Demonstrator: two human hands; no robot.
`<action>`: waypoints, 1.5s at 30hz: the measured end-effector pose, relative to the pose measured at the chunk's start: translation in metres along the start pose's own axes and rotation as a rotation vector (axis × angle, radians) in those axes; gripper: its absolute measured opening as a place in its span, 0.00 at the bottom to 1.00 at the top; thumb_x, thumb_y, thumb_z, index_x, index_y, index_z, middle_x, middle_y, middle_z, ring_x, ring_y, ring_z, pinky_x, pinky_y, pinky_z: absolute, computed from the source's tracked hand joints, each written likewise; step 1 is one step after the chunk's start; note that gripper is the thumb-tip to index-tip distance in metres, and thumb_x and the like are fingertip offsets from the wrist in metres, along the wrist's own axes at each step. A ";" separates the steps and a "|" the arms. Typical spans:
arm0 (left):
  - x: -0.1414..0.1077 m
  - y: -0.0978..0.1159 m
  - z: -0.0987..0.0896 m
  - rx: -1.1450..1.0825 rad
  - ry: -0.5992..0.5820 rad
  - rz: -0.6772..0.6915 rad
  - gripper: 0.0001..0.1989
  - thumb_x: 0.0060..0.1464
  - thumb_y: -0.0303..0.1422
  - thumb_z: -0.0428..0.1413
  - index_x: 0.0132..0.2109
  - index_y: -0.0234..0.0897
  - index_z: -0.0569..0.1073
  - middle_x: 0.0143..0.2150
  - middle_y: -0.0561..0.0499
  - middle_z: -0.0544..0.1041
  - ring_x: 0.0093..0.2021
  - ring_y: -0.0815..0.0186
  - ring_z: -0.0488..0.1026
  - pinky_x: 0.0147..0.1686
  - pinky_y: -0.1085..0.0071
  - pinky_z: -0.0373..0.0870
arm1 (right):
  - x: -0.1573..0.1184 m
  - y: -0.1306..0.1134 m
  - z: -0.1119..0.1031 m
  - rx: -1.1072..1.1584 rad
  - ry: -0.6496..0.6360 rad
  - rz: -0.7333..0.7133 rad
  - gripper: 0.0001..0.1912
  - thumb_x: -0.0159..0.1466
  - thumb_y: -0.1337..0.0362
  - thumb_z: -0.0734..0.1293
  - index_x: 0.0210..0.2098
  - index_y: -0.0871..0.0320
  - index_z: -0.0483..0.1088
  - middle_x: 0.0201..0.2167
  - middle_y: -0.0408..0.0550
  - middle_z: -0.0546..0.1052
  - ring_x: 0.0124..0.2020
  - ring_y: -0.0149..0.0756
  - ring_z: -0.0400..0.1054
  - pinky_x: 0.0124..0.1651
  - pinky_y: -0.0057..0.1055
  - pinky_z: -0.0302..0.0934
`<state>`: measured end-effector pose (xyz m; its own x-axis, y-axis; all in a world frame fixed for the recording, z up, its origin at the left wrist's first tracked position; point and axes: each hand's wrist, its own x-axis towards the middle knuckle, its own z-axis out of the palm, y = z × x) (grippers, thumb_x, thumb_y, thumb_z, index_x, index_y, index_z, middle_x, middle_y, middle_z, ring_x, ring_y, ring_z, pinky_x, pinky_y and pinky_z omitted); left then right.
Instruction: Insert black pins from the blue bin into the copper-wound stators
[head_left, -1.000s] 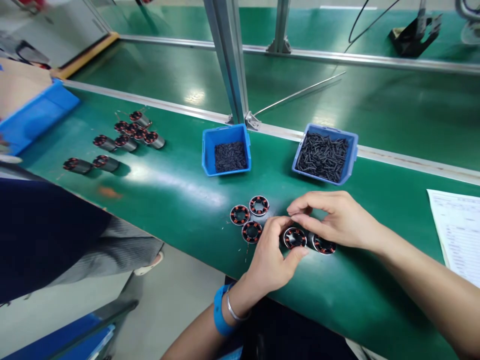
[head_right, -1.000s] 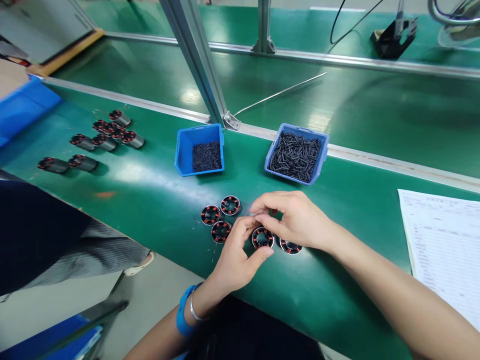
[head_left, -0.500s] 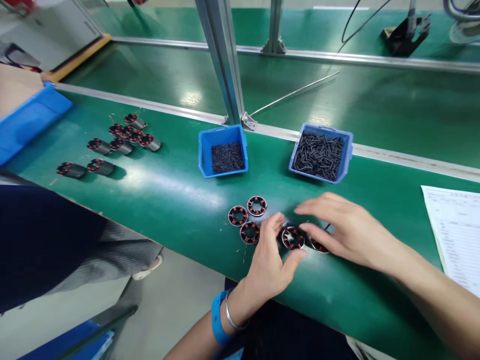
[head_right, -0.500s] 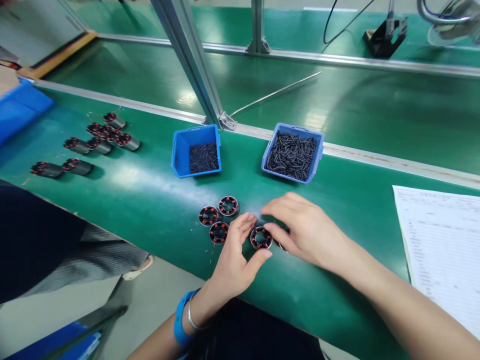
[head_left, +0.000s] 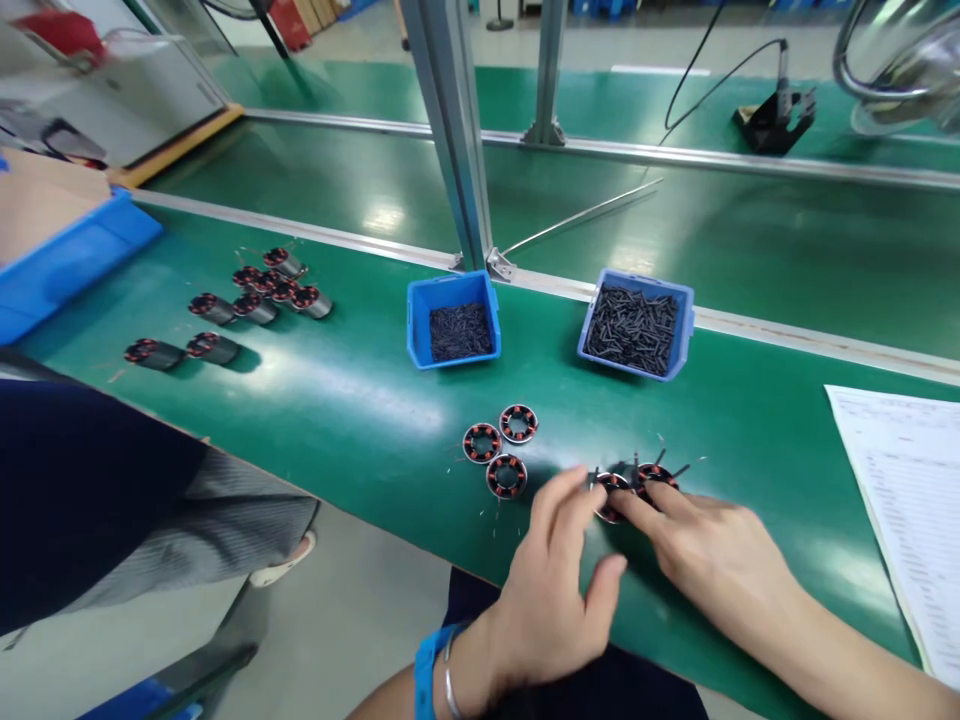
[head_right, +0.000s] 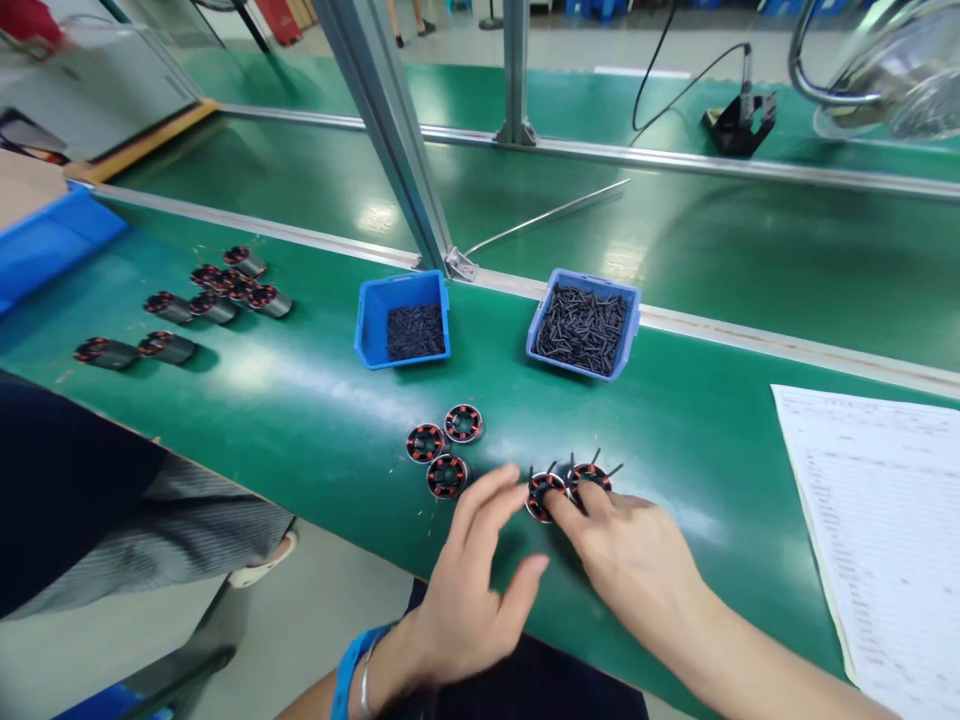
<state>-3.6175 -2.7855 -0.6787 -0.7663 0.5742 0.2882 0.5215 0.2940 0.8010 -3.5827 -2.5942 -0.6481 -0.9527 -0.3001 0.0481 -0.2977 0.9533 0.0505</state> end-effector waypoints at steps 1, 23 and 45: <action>-0.002 0.003 -0.010 0.000 0.062 0.093 0.29 0.52 0.23 0.57 0.61 0.37 0.61 0.61 0.39 0.64 0.62 0.56 0.66 0.60 0.61 0.71 | 0.000 0.006 -0.011 0.009 0.047 -0.024 0.21 0.57 0.76 0.59 0.43 0.53 0.75 0.29 0.46 0.78 0.19 0.34 0.71 0.19 0.28 0.56; 0.007 -0.049 -0.038 0.138 0.278 -0.393 0.50 0.44 0.48 0.64 0.66 0.33 0.51 0.65 0.33 0.53 0.66 0.44 0.56 0.62 0.46 0.62 | 0.413 0.161 0.002 -0.035 -0.125 0.236 0.21 0.64 0.62 0.63 0.48 0.76 0.74 0.52 0.59 0.75 0.54 0.47 0.68 0.49 0.33 0.59; 0.011 -0.024 0.000 0.142 -0.079 -0.295 0.30 0.59 0.34 0.54 0.65 0.26 0.58 0.66 0.31 0.60 0.68 0.48 0.58 0.65 0.46 0.61 | 0.055 -0.003 0.021 0.824 -0.162 0.459 0.17 0.60 0.51 0.67 0.42 0.55 0.75 0.31 0.46 0.74 0.31 0.37 0.67 0.36 0.36 0.61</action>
<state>-3.6382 -2.7863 -0.6954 -0.8635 0.5043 0.0090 0.3331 0.5567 0.7610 -3.6355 -2.6126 -0.6666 -0.9657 0.0583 -0.2532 0.2165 0.7192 -0.6602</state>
